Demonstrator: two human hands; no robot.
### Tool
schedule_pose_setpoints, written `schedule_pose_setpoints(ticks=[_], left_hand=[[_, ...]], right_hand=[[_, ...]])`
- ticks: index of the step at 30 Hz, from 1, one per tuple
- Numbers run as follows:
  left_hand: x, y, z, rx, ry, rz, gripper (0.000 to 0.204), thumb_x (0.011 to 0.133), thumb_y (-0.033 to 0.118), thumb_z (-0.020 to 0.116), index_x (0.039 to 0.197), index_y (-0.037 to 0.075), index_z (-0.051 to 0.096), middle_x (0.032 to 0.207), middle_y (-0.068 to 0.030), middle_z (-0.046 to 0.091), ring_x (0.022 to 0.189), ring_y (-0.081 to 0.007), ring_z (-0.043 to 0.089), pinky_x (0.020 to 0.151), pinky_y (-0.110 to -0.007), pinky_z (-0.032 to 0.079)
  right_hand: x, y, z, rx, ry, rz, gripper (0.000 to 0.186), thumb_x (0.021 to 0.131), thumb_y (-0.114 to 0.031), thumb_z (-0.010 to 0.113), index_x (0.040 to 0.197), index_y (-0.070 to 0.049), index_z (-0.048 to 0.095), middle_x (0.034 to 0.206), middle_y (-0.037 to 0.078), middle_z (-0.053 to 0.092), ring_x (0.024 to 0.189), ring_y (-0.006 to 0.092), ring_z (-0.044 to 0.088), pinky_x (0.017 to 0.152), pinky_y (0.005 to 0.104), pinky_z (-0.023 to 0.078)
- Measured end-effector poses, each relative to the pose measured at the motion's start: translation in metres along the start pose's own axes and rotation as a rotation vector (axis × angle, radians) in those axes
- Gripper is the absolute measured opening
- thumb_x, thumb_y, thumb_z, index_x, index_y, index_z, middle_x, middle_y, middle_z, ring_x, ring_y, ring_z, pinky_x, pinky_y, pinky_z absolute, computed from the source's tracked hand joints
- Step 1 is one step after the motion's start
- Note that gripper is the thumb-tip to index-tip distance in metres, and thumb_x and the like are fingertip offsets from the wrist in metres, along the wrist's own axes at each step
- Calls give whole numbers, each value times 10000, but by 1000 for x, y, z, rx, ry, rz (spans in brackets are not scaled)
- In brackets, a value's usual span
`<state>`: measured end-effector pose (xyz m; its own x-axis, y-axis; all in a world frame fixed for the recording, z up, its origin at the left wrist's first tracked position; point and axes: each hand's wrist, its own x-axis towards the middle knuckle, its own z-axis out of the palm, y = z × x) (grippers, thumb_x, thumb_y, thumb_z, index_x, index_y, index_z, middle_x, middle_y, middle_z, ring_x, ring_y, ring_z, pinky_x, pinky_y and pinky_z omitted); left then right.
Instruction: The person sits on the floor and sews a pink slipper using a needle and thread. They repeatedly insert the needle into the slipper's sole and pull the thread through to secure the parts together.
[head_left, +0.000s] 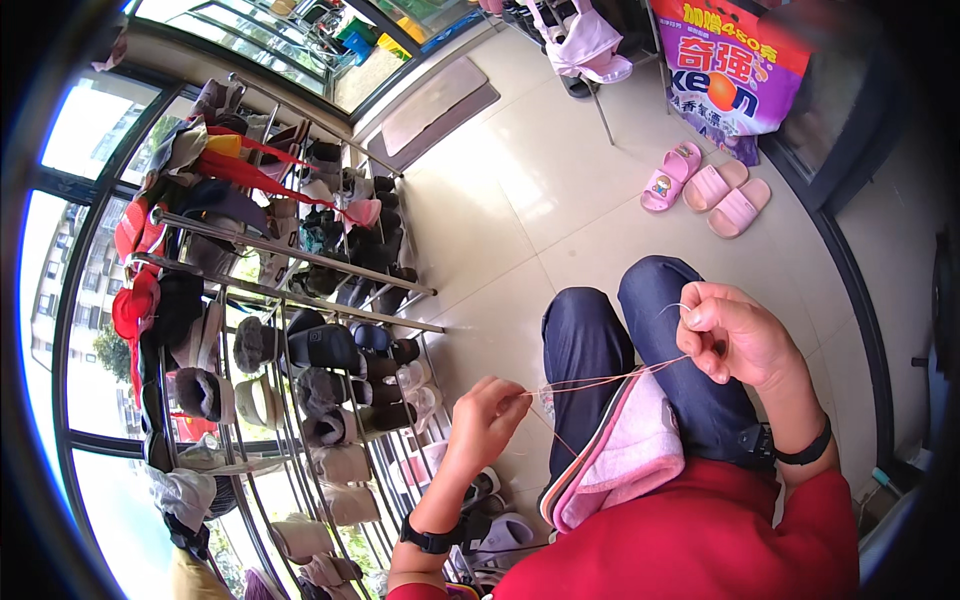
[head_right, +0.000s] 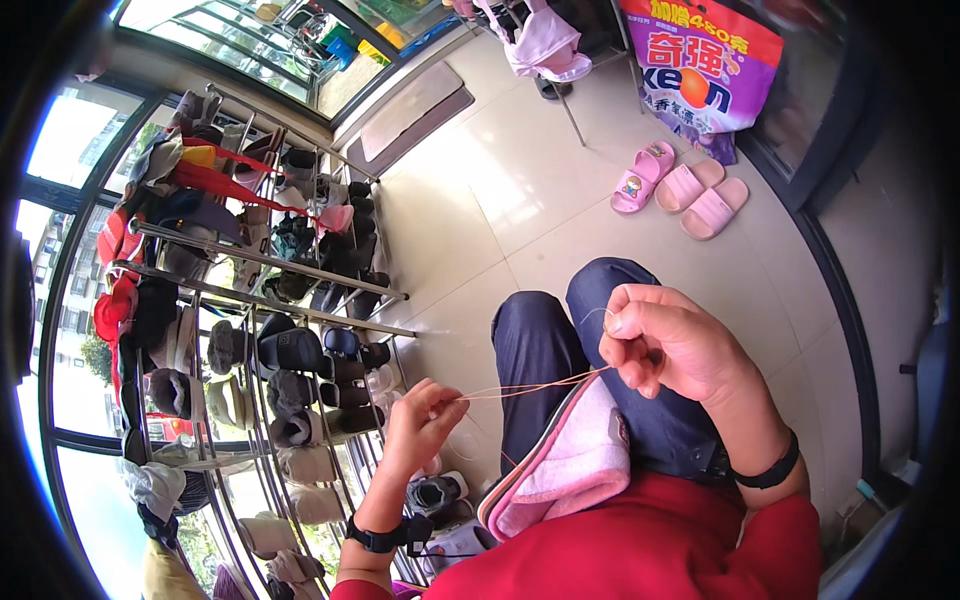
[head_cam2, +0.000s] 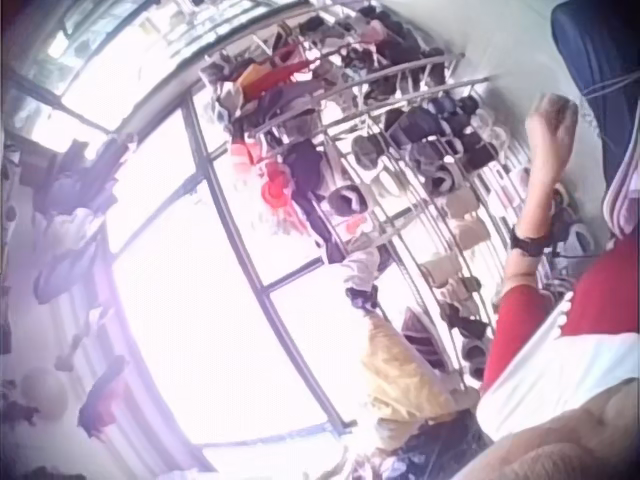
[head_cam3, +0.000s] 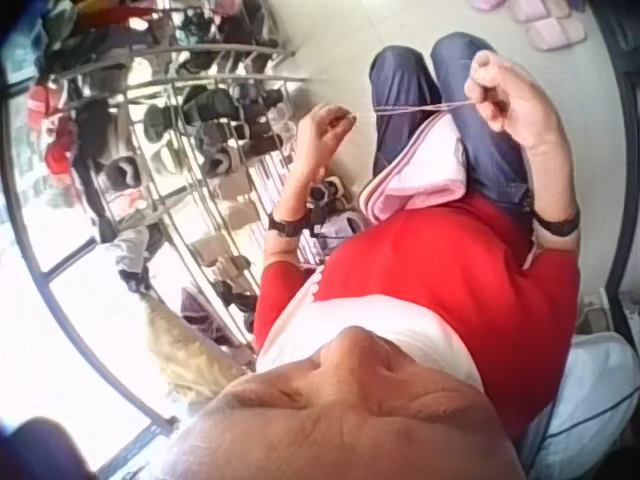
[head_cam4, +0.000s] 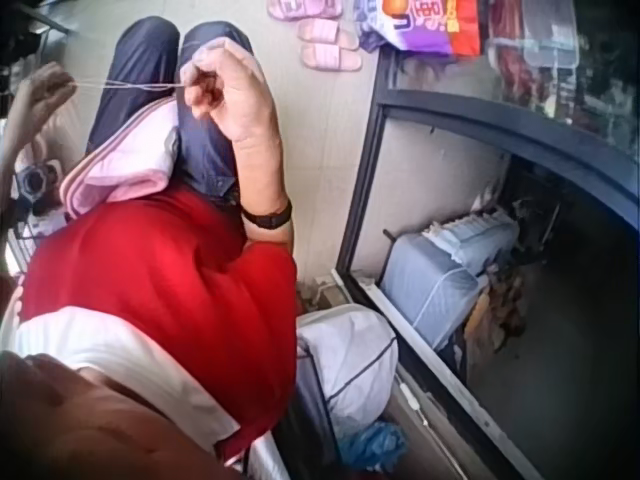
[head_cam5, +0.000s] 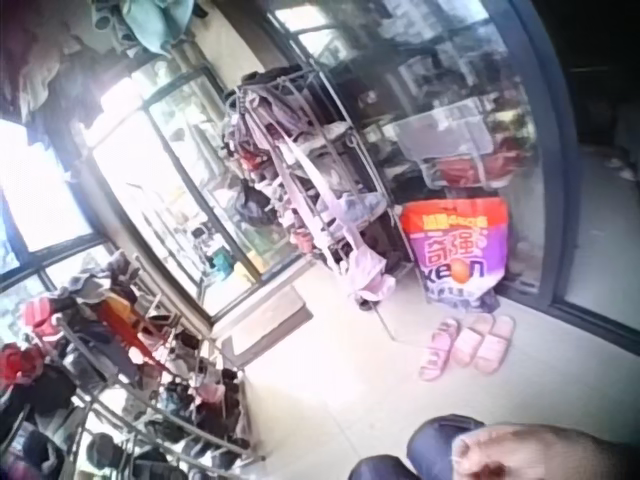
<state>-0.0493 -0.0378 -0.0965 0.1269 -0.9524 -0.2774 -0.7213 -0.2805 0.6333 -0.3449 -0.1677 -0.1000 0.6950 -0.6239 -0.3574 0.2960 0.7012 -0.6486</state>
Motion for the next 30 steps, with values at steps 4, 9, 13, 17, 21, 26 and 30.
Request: schedule_pose_setpoints(ticks=[4,9,13,17,21,26,30], left_hand=[[28,74,17,150,151,710,159,754,45,691,903,52,636,998,-105,620,974,-315,575,854,-421,453],[-4,112,44,171,83,1074,542,752,159,728,1267,189,563,1328,-136,488,1172,-324,505,966,-455,432],[-20,59,22,63,-10,534,687,755,230,756,1348,55,457,1259,-210,508,1139,-360,530,941,-416,443],[-90,-5,39,-385,-325,-95,850,762,401,764,1413,43,350,1195,-199,584,1088,-265,583,953,-347,439],[-127,-11,70,-644,-116,-307,793,774,286,765,1395,30,343,1182,-159,593,1094,-199,562,959,-318,421],[-107,-27,49,-901,38,-346,561,640,19,591,1200,-9,562,1033,-64,639,929,-123,578,815,-245,466],[-83,-58,22,-998,-101,-218,608,539,36,522,1140,4,609,955,-41,648,811,-100,568,684,-191,431]], right_hand=[[-34,-25,-13,-202,250,-273,230,954,-242,521,792,-85,481,621,31,525,422,91,496,359,215,404],[-79,-48,-49,-368,576,-533,228,979,-301,495,868,-102,496,630,-24,486,433,16,376,368,158,240],[-109,-51,-85,-653,845,-576,210,979,-278,497,912,-81,523,646,-32,484,519,14,398,479,146,285],[-83,-21,-85,-827,594,-450,201,971,-234,501,927,-44,550,685,-18,522,624,47,451,621,198,353],[-18,36,-23,-715,160,-225,117,948,-111,533,938,3,560,792,33,617,717,71,565,647,228,454],[25,83,42,-1039,-209,-333,212,890,-51,523,1072,4,616,815,149,660,738,228,652,669,319,502],[33,89,76,-1197,-427,-393,175,886,-154,593,975,-11,638,796,139,615,787,285,609,720,373,484]])
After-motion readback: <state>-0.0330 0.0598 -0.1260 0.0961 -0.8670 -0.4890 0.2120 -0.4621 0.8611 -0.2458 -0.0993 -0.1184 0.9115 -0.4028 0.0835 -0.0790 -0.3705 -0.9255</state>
